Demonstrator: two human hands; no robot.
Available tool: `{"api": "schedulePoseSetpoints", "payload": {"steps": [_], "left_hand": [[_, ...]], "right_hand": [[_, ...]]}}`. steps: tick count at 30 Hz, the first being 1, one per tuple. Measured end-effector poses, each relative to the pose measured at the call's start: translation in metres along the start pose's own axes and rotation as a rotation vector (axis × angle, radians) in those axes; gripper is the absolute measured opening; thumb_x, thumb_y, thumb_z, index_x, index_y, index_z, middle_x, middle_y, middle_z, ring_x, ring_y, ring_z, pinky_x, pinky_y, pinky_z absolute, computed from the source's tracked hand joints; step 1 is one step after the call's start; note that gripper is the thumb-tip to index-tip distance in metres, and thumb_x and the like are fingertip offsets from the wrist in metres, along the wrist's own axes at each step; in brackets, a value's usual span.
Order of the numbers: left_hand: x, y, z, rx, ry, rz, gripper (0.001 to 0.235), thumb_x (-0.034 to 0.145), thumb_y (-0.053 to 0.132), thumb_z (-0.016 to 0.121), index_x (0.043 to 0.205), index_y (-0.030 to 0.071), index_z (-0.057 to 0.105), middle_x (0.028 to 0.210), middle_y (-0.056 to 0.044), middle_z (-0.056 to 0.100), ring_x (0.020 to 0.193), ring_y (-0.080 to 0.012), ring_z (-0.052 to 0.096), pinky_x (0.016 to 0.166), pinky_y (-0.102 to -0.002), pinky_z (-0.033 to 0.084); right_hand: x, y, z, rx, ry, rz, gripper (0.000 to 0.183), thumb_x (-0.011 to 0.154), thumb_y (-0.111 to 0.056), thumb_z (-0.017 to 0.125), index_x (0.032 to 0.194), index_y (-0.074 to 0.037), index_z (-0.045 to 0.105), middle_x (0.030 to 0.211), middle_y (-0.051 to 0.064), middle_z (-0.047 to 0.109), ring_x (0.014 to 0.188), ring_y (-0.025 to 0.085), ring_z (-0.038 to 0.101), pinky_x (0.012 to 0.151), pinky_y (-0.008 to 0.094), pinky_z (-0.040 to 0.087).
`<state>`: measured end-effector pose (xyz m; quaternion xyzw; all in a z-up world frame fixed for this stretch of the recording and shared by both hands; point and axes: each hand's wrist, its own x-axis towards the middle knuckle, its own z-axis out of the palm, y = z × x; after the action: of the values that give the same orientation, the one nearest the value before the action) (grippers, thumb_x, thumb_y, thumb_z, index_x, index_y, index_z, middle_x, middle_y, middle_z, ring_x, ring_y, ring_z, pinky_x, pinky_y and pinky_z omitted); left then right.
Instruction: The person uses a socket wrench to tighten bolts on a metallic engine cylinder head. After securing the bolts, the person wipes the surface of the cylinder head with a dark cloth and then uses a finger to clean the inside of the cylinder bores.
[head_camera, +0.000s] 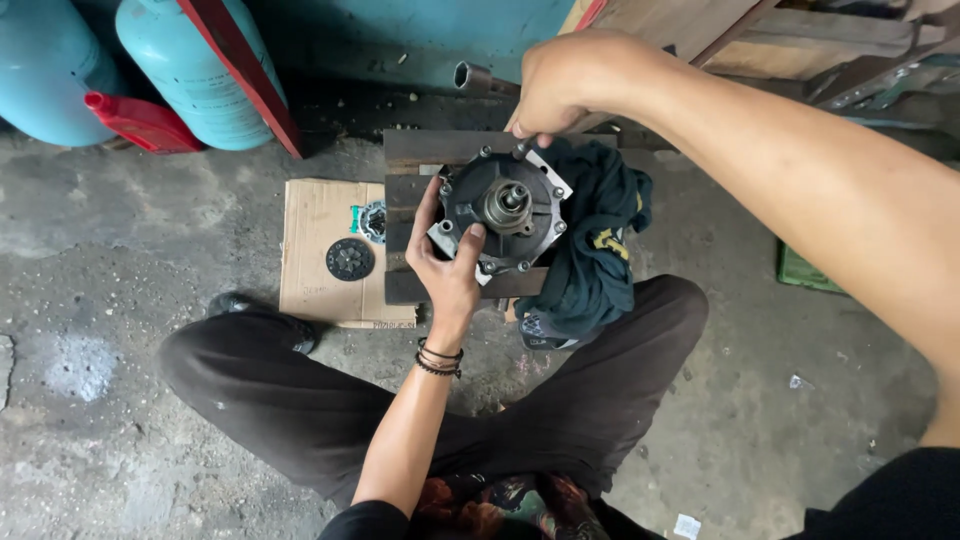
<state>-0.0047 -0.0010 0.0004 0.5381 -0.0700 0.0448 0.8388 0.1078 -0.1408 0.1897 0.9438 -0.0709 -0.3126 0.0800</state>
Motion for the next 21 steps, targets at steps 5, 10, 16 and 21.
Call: {"api": "schedulePoseSetpoints", "payload": {"steps": [5, 10, 16, 21], "left_hand": [[0.002, -0.006, -0.002, 0.003, -0.020, 0.034, 0.067, 0.083, 0.003, 0.065, 0.147, -0.005, 0.047, 0.138, -0.022, 0.062, 0.123, -0.0287, 0.062, 0.111, -0.037, 0.047], [0.004, -0.005, -0.004, -0.022, -0.026, 0.042, 0.066, 0.084, 0.004, 0.066, 0.147, -0.005, 0.047, 0.136, -0.022, 0.063, 0.120, -0.0274, 0.063, 0.109, -0.036, 0.048], [0.004, -0.006, -0.005, 0.009, -0.038, 0.051, 0.066, 0.084, 0.005, 0.066, 0.147, -0.004, 0.047, 0.137, -0.022, 0.062, 0.121, -0.0281, 0.062, 0.110, -0.037, 0.047], [0.004, -0.005, -0.005, 0.026, -0.035, 0.035, 0.068, 0.084, 0.007, 0.066, 0.148, -0.005, 0.046, 0.138, -0.023, 0.062, 0.121, -0.0281, 0.062, 0.108, -0.037, 0.048]], "right_hand": [[-0.016, 0.006, 0.002, -0.060, 0.141, -0.006, 0.034, 0.094, -0.038, 0.073, 0.075, -0.011, 0.082, 0.067, 0.003, 0.073, 0.059, 0.026, 0.066, 0.068, 0.041, 0.056], [-0.005, 0.047, 0.017, -0.349, 0.517, -0.366, 0.024, 0.084, -0.044, 0.081, 0.094, -0.023, 0.083, 0.071, 0.007, 0.076, 0.066, 0.030, 0.073, 0.078, 0.048, 0.057], [-0.021, 0.052, 0.012, -0.776, 0.719, -0.664, 0.024, 0.089, -0.053, 0.063, 0.089, -0.035, 0.079, 0.090, -0.014, 0.077, 0.091, 0.014, 0.066, 0.097, 0.036, 0.038], [-0.027, 0.037, 0.009, -1.047, 0.776, -0.707, 0.016, 0.086, -0.051, 0.066, 0.084, -0.038, 0.076, 0.086, -0.017, 0.074, 0.093, 0.009, 0.066, 0.098, 0.032, 0.037]]}}
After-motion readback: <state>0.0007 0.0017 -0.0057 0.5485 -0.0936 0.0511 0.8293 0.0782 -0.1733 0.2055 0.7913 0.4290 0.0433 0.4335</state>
